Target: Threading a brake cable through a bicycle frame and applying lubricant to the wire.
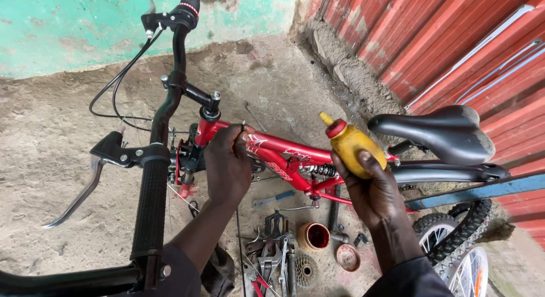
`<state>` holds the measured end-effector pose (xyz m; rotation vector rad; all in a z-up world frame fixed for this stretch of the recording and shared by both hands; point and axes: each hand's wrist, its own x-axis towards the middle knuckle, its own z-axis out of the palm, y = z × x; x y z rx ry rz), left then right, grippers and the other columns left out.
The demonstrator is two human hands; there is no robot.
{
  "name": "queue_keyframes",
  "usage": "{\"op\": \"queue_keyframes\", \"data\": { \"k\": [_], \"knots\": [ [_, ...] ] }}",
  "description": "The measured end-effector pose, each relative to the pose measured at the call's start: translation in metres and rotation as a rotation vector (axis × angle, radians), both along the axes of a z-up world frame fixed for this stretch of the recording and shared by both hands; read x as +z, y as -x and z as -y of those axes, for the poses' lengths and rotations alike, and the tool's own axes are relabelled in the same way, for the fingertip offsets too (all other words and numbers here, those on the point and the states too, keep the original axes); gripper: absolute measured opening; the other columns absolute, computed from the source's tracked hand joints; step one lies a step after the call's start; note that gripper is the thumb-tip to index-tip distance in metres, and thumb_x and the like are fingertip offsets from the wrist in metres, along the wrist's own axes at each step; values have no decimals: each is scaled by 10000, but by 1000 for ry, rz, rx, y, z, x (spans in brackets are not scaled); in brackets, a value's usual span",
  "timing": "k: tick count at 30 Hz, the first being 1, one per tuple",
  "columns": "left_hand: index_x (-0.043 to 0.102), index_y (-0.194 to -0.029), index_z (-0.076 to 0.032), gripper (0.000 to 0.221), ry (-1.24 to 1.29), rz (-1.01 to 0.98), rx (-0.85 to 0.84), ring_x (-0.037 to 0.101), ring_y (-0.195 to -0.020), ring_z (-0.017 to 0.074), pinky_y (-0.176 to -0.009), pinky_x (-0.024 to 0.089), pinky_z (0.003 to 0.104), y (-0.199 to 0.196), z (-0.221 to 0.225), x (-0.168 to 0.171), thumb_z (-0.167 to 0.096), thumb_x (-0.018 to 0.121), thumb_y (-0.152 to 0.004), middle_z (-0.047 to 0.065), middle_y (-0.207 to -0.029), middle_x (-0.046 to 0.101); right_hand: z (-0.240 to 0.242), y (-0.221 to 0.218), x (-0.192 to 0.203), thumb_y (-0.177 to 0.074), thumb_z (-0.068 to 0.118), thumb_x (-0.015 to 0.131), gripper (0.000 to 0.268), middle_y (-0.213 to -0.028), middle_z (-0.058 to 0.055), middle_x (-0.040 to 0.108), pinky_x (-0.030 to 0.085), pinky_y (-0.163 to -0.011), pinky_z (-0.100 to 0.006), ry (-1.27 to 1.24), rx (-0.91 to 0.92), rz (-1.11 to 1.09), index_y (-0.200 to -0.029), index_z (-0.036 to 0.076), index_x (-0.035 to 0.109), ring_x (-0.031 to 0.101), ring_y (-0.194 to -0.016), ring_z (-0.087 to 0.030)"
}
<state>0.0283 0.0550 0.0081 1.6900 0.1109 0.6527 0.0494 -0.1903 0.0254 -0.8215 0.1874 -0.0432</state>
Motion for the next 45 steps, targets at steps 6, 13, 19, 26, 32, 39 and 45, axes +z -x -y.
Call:
{"op": "queue_keyframes", "data": {
  "k": [6,13,19,26,32,39,45],
  "knots": [
    [749,-1046,-33,176,-37,42,45,672,-792,355,-734,564,435,-5,-6,-7,-49,574,-1042,199,-852,659,17,-8,-31,-843,545,742,600,-1105,-206,736,605,-818,-382,-33,74,-37,-1219,83,674,736,-946,-347],
    [716,-1055,-38,179,-130,68,135,628,-789,269,-716,505,385,-3,-12,4,-27,539,-1029,128,-942,679,41,-1,-34,-751,150,646,693,-1318,-277,574,454,-1078,-522,300,214,-125,-1411,3,493,573,-1211,-421],
    [689,-971,-13,121,-160,-83,47,483,-589,148,-547,414,328,-8,-6,-12,-11,568,-968,69,-809,650,111,-7,-103,-751,13,726,775,-1348,-264,687,535,-1014,-552,940,610,-332,-1489,18,492,654,-1218,-416],
    [723,-928,-52,153,-232,-247,-190,656,-642,196,-619,513,375,-3,27,-16,-98,577,-939,48,-870,776,180,-22,-318,-730,-182,772,671,-1201,-168,756,594,-904,-410,1053,237,-474,-1356,16,641,725,-1038,-303],
    [719,-998,-131,197,-303,-397,-252,700,-700,256,-634,535,409,-11,48,-52,-44,622,-849,48,-987,723,174,-88,-392,-735,173,858,640,-1157,-108,753,548,-895,-430,1444,-85,-397,-1333,119,636,707,-1023,-307],
    [768,-971,-158,258,-344,-467,-301,709,-754,226,-716,568,359,-14,55,-119,-32,598,-823,11,-926,732,154,-123,-415,-741,335,856,662,-1141,-137,752,576,-811,-515,1580,-110,-420,-1307,98,608,727,-975,-375],
    [772,-992,-187,194,-351,-651,-366,694,-756,249,-724,537,401,-13,47,-108,-151,594,-922,13,-972,730,153,-120,-408,-766,344,862,729,-1204,-139,711,575,-852,-465,1544,-12,-449,-1362,81,536,710,-1030,-332]
  ]
}}
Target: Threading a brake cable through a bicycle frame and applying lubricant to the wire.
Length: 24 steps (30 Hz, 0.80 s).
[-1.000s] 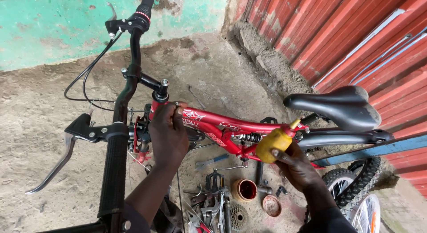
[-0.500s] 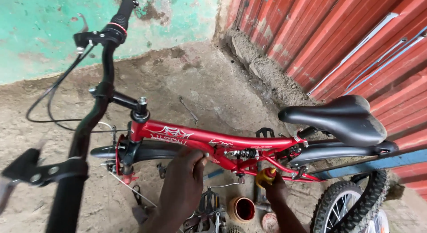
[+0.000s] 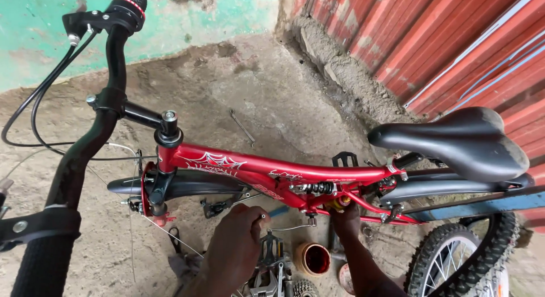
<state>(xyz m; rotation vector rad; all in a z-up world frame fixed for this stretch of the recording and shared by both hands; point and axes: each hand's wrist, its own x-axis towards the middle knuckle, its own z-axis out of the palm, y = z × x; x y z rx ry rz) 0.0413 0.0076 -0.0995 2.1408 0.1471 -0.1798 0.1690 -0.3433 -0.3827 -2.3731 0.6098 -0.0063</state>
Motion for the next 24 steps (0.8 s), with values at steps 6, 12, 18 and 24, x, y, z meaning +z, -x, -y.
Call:
{"op": "queue_keyframes", "data": {
  "k": [6,12,18,24],
  "knots": [
    [764,-968,-139,202,11,170,-29,723,-745,291,-688,556,416,1,-1,-1,-85,592,-875,65,-933,773,-21,27,6,-733,246,859,802,-1181,-204,711,582,-841,-451,-71,12,342,-1396,32,461,717,-1020,-346],
    [716,-1125,-132,306,280,-37,-142,694,-805,376,-703,576,499,9,4,-15,-240,433,-1085,162,-941,700,-128,104,-5,-929,191,749,333,-1008,-188,695,520,-856,-482,-255,-409,431,-1224,70,651,689,-967,-337],
    [697,-1039,-109,198,120,143,-241,714,-935,464,-744,577,544,20,-7,5,-179,511,-1034,208,-940,723,-189,204,-32,-953,272,654,201,-794,-192,731,493,-731,-591,-240,116,190,-947,76,698,709,-843,-466],
    [642,-859,-57,139,47,530,-166,633,-619,356,-609,473,470,14,-36,15,21,544,-797,128,-745,704,-150,289,-91,-884,429,659,484,-1224,-84,706,580,-909,-418,182,373,-660,-1294,171,659,691,-1103,-287]
  ]
}}
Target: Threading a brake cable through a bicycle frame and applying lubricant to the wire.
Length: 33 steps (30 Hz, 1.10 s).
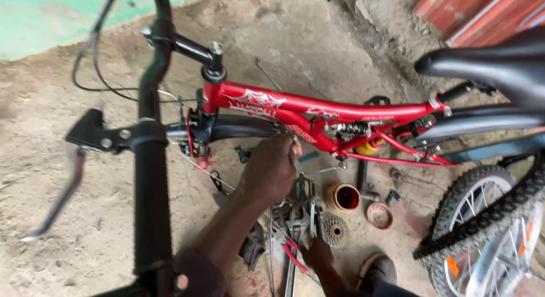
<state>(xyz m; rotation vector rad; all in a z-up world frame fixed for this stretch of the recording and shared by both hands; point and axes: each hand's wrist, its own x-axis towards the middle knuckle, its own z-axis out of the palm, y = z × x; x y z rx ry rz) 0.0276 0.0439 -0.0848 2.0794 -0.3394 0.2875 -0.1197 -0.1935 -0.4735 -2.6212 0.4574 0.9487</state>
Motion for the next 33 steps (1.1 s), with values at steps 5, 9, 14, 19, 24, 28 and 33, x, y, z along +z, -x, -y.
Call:
{"op": "queue_keyframes", "data": {
  "k": [5,9,14,19,24,28,33],
  "knots": [
    [675,-849,-101,130,-150,-125,94,692,-670,342,-654,538,486,3,3,6,-48,556,-860,133,-800,721,14,11,-3,-831,302,679,107,-844,4,753,567,-722,-342,-154,143,-73,-905,235,718,723,-743,-203],
    [662,-904,-104,112,-125,-204,63,682,-761,359,-695,517,502,10,0,16,-81,554,-884,113,-915,700,-1,-42,-8,-809,243,698,68,-803,12,752,567,-674,-321,-249,177,-70,-862,214,729,706,-698,-176],
    [657,-932,-81,99,-279,-250,-7,682,-730,391,-655,514,531,13,-3,17,-142,587,-899,160,-878,721,18,-50,-15,-743,64,750,88,-681,37,751,568,-532,-260,-470,120,-200,-731,151,760,659,-563,-92],
    [647,-925,-51,137,-309,-212,-29,684,-749,378,-686,528,514,17,-13,21,-162,565,-924,167,-886,715,-21,-138,275,-824,-90,564,405,-683,-108,656,405,-418,-250,-840,-157,-95,-1195,23,682,535,-483,-147],
    [631,-970,-77,186,-389,-215,20,676,-814,380,-725,514,535,24,-15,33,-228,522,-976,149,-919,711,-10,-144,418,-1015,22,575,206,-859,-121,644,507,-570,-245,-1411,-453,-42,-1169,-83,664,631,-672,-179],
    [626,-1012,-75,148,-361,-191,28,671,-820,382,-718,512,541,32,-7,41,-185,549,-951,139,-943,704,1,-132,472,-1029,-13,476,273,-1014,-191,658,519,-746,-387,-1488,-278,338,-1242,-69,637,630,-894,-269],
    [634,-991,-77,124,-384,-26,1,675,-764,409,-693,515,551,29,4,46,-153,570,-916,151,-914,712,0,-135,492,-993,46,604,181,-1005,-79,712,568,-843,-338,-931,-11,757,-1005,12,782,669,-872,-177]
  ]
}}
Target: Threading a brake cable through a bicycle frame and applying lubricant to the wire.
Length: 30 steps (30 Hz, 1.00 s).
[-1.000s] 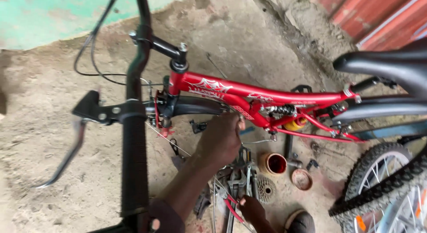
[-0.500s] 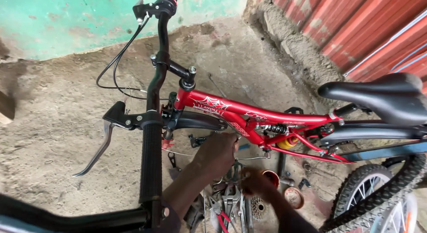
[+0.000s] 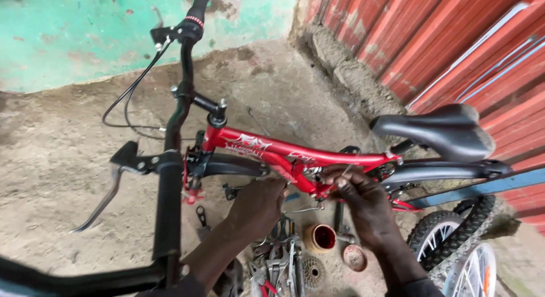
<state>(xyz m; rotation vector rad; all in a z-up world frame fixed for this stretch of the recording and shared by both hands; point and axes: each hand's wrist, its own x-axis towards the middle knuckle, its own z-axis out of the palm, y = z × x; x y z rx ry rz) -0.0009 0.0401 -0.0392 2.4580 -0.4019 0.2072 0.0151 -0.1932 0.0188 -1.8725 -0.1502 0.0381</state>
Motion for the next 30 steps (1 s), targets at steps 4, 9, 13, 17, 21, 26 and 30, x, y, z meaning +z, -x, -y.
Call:
{"op": "queue_keyframes", "data": {
  "k": [4,9,13,17,21,26,30],
  "knots": [
    [623,-985,-87,95,41,-51,15,685,-717,345,-630,522,507,-3,-2,5,-113,565,-915,115,-863,708,3,-9,-1,-985,14,573,338,-858,-153,719,503,-528,-289,-523,142,-212,-1318,43,625,670,-705,-212],
    [658,-1066,-134,157,125,-198,60,719,-817,323,-689,518,490,-6,-6,27,-150,590,-925,63,-966,761,10,-22,-4,-995,29,617,224,-674,-32,634,366,-479,-242,-260,55,-77,-1165,63,758,504,-537,-97],
    [669,-1086,-152,197,46,-250,89,701,-822,326,-702,504,495,-12,-9,22,-271,542,-993,64,-973,749,12,-25,13,-1029,29,511,222,-673,-3,516,400,-501,-262,8,59,185,-1223,70,610,461,-560,-101],
    [676,-1199,-163,341,-67,-336,56,745,-862,336,-751,610,504,-18,-10,27,-328,396,-1096,128,-899,727,15,-33,6,-1039,10,460,310,-664,-122,679,453,-381,-186,-190,101,320,-1323,76,355,636,-430,-159],
    [674,-1166,-162,373,-47,-371,59,741,-865,360,-776,609,520,-18,-10,32,-384,383,-1093,137,-908,726,16,-32,6,-989,-28,512,428,-708,-172,725,461,-332,-173,-232,212,284,-1320,78,262,691,-410,-198],
    [670,-1190,-162,381,-32,-393,106,734,-957,381,-849,596,552,-18,-10,36,-374,369,-1091,142,-965,739,14,-30,5,-1000,0,497,218,-697,-160,769,477,-337,-196,-44,229,141,-1170,77,386,706,-412,-186],
    [657,-1173,-162,371,-49,-409,112,724,-996,401,-864,586,575,-16,-10,31,-400,387,-1081,157,-989,735,14,-28,7,-982,17,542,335,-688,-156,771,533,-409,-279,127,137,158,-1303,70,461,702,-412,-215]
  ]
}}
